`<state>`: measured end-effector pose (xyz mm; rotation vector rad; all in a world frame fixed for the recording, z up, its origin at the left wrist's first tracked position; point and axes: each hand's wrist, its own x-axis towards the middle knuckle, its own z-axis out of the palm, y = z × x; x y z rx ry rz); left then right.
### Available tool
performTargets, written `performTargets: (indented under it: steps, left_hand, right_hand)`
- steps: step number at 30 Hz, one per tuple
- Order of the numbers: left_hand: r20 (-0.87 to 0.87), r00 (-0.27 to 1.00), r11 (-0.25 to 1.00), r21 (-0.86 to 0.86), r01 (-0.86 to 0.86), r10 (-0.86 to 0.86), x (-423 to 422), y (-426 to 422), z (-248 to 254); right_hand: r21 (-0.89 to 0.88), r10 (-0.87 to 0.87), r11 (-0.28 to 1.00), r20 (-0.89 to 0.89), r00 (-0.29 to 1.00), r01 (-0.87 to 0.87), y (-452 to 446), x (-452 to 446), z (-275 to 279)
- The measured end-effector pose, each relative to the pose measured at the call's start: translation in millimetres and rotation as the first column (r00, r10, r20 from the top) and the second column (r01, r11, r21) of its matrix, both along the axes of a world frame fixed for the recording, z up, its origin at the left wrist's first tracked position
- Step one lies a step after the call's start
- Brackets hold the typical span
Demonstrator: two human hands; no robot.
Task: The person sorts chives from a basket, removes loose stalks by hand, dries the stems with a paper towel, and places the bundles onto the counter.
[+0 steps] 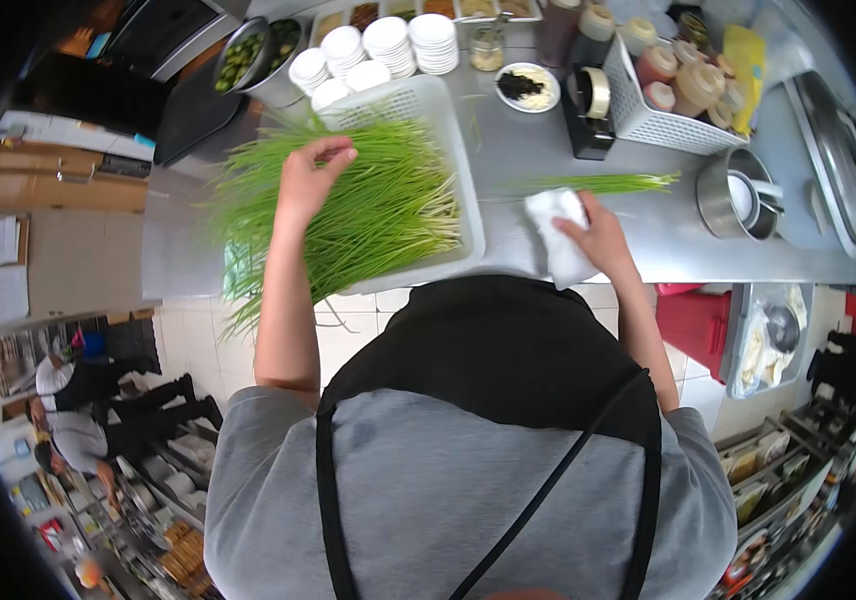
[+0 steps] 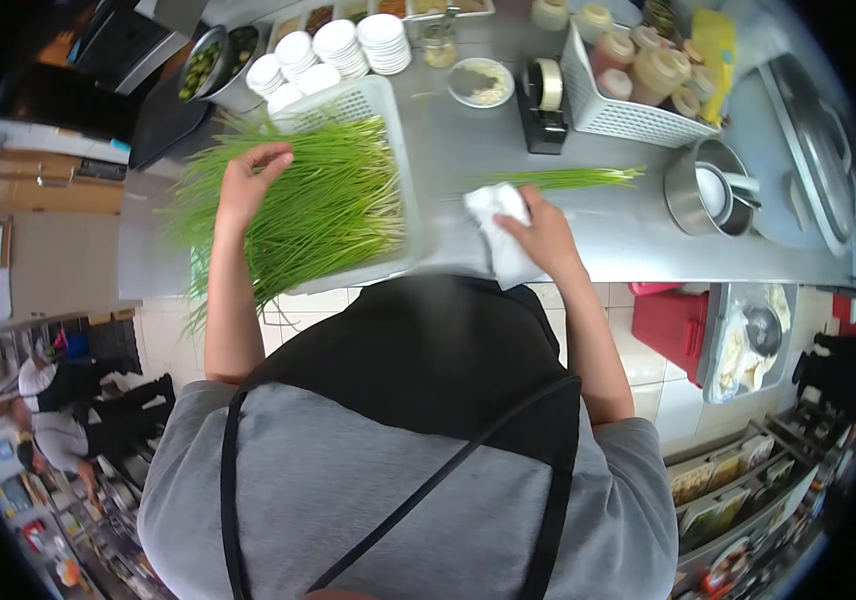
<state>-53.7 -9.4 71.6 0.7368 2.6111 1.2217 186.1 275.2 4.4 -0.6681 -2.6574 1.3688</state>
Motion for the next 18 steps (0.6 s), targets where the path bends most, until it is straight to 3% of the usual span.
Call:
performTargets:
  steps: [3,5,7,9,12,16,18]
  left_hand:
    - [0.024,0.999,0.996,-0.08,-0.038,0.04,25,-14,-4]
    - [0.028,0.998,0.975,-0.215,0.052,-0.048,39,-14,-21]
    - [-0.141,0.978,0.912,-0.401,0.083,-0.151,56,-9,-39]
    - [-0.123,0.982,0.895,-0.441,0.073,-0.14,74,0,-48]
    - [-0.116,0.926,0.784,-0.576,0.232,-0.359,82,3,-66]
    - [-0.316,0.856,0.751,-0.649,0.12,-0.41,85,1,-60]
    - [-0.417,0.837,0.822,-0.565,0.067,-0.355,82,0,-55]
  right_hand:
    - [0.222,0.242,0.949,-0.049,0.969,-0.226,-19,-8,-10]
    - [0.226,0.272,0.939,-0.02,0.962,-0.261,-21,-14,-14]
    - [0.227,0.296,0.929,0.009,0.955,-0.291,-23,-21,-12]
    - [0.201,0.289,0.939,-0.02,0.957,-0.28,-26,-27,1]
    - [0.184,0.297,0.943,-0.093,0.95,-0.277,-30,-36,8]
    - [0.19,0.326,0.936,-0.14,0.935,-0.297,-41,-45,22]
    - [0.248,0.355,0.918,-0.171,0.919,-0.308,-47,-48,25]
